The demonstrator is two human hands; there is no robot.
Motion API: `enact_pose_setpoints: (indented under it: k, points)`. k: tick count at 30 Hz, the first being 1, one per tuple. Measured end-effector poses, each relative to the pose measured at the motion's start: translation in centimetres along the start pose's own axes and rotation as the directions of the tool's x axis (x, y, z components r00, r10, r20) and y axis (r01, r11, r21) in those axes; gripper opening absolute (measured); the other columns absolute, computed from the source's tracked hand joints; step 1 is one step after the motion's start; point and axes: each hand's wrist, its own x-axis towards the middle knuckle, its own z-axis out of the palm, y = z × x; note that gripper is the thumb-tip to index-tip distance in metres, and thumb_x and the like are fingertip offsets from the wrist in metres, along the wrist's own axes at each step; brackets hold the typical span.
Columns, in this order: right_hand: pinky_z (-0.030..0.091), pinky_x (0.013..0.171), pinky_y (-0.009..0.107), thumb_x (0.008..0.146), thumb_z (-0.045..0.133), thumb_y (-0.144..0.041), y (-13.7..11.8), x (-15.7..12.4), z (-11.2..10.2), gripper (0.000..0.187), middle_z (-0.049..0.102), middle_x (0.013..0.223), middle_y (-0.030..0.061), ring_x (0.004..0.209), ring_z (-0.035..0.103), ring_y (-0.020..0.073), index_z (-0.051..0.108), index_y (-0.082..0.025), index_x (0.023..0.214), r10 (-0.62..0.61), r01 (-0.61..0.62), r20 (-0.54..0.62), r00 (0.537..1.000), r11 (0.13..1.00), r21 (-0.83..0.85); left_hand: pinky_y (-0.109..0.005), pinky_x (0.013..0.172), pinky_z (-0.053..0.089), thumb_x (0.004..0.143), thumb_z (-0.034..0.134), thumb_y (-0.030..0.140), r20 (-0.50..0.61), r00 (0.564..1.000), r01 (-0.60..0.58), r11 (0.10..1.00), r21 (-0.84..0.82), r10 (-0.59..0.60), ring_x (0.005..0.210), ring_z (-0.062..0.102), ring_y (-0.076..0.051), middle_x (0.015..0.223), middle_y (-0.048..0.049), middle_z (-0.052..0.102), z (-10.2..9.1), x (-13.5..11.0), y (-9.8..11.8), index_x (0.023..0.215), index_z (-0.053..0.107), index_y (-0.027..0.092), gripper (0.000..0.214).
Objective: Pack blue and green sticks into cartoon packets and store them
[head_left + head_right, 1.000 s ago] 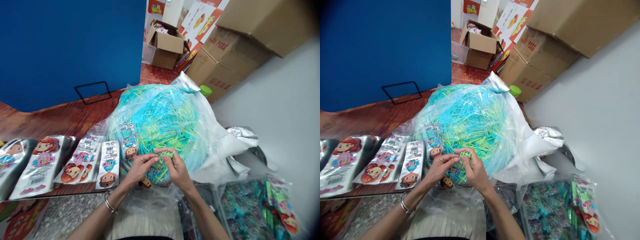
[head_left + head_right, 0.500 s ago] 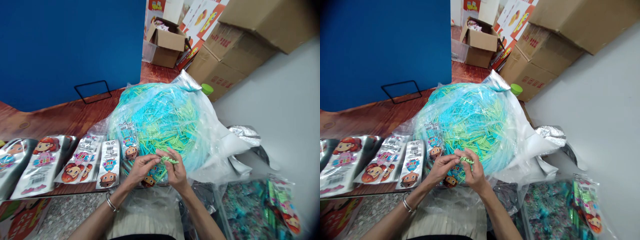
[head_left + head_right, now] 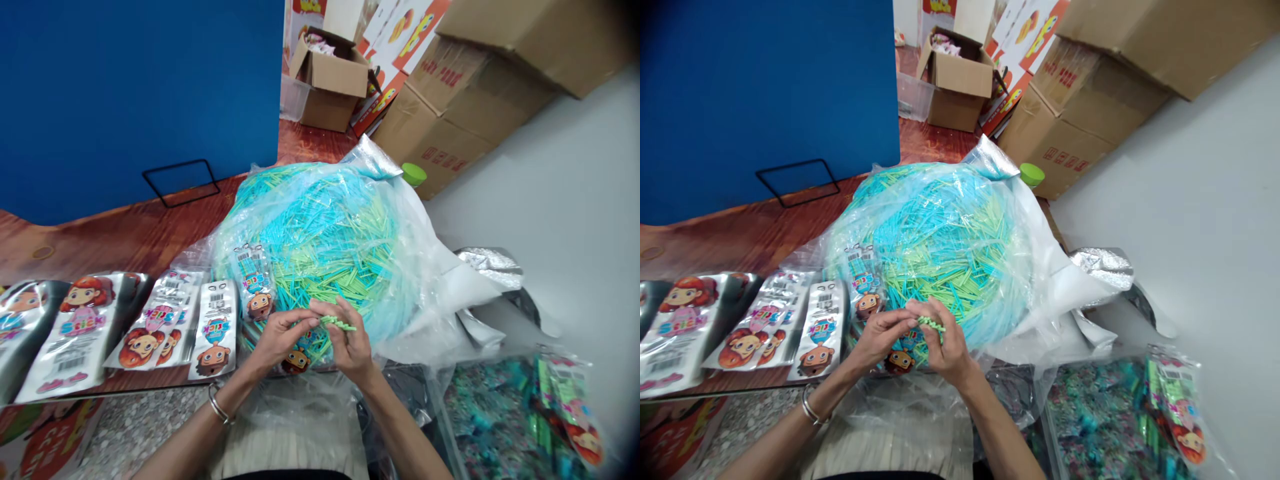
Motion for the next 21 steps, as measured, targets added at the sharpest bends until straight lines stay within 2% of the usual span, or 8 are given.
enact_pose_setpoints:
  k: [13, 21]
  points:
    - [0.047, 0.095, 0.047, 0.093, 0.036, -0.015, 0.10, -0.13, 0.06, 0.052, 0.064, 0.116, 0.0095, 0.112, 0.058, 0.0201, 0.017, -0.024, 0.140, 0.011, -0.011, -0.003, 1.000, 0.998, -0.069, -0.025, 0.074, 0.048, 0.078, 0.059, 0.034, 0.014, 0.999, 0.040, 0.999, 0.029, -0.041, 0.078, 0.064, -0.017, 0.085, -0.0033, 0.073, -0.09, -0.02, -0.17, 0.087, 0.074, 0.018, 0.024]
    - [0.045, 0.097, 0.046, 0.092, 0.037, -0.013, 0.18, -0.25, 0.09, 0.055, 0.062, 0.119, 0.0097, 0.115, 0.055, 0.0197, 0.016, -0.025, 0.141, -0.007, 0.007, 0.018, 1.000, 0.999, -0.042, -0.026, 0.076, 0.048, 0.079, 0.058, 0.032, 0.031, 0.999, 0.026, 0.999, 0.019, -0.027, 0.081, 0.064, -0.018, 0.087, -0.0034, 0.073, -0.26, -0.06, -0.06, 0.088, 0.074, 0.018, 0.023]
